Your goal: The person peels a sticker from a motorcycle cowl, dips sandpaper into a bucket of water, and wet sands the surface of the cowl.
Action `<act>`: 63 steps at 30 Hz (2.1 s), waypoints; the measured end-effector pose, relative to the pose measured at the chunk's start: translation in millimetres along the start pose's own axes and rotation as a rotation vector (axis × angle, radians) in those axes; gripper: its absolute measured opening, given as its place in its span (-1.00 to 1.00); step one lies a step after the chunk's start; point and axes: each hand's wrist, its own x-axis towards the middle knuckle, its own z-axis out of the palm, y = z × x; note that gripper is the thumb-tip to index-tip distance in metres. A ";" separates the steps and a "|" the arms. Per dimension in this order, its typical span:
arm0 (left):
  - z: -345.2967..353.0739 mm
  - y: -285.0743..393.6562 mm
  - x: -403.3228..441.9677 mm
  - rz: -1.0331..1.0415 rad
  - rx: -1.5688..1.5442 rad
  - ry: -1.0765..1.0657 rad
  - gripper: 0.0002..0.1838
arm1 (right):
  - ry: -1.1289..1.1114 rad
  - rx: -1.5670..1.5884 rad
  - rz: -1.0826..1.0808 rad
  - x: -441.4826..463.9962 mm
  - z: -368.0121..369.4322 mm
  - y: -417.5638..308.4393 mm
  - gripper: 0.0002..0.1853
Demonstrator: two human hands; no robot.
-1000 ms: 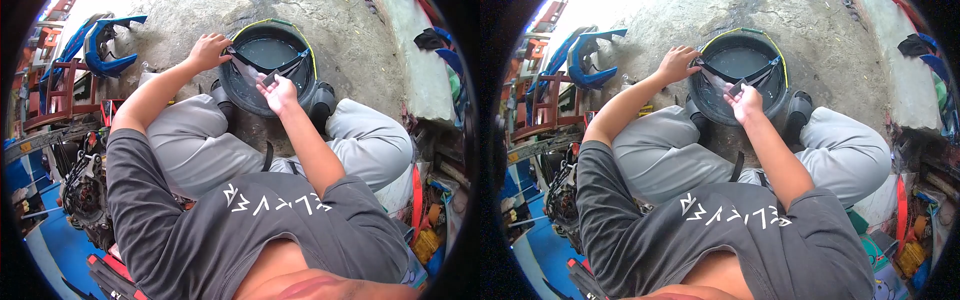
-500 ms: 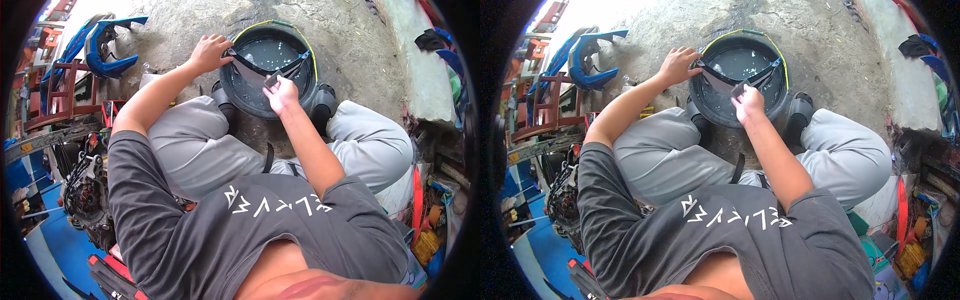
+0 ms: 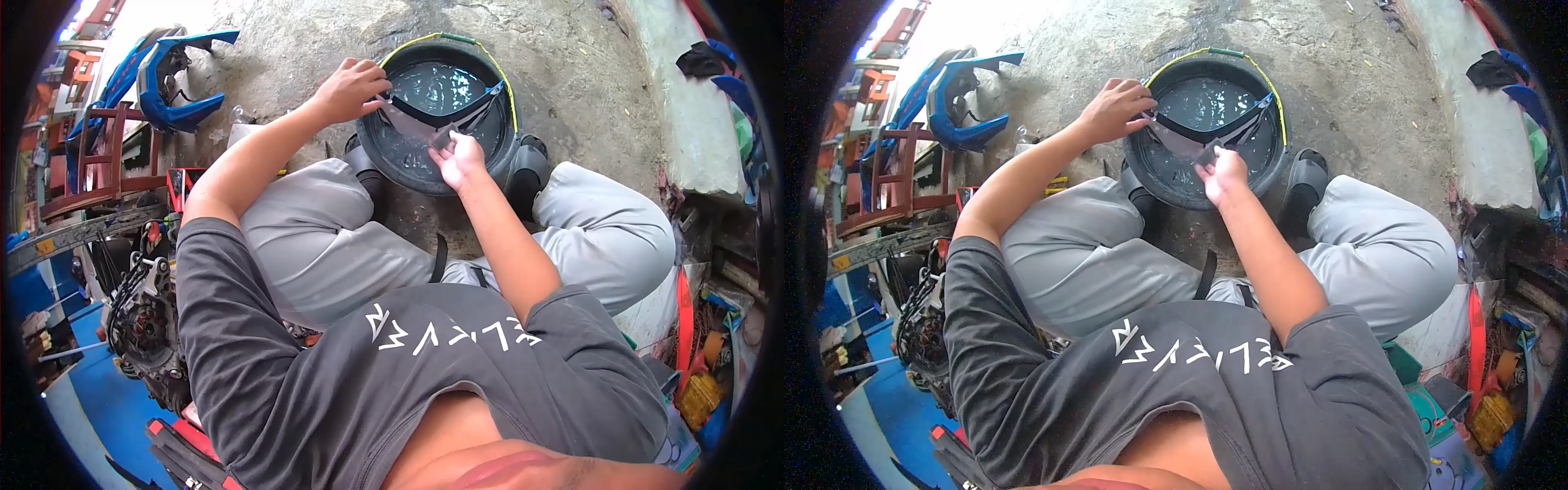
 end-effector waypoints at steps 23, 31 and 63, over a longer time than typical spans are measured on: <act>-30.9 81.5 43.3 -0.324 -0.090 -0.664 -0.53 | 0.237 0.107 -0.097 17.5 -11.5 -35.5 -0.71; -19.6 75.4 41.1 -0.577 -0.666 -0.829 -0.49 | 0.091 0.144 -0.114 -16.0 31.5 -58.5 -0.55; -3.4 49.4 27.4 -0.057 -0.374 -0.249 -0.21 | 0.263 0.132 -0.081 15.1 -9.0 -23.9 -0.78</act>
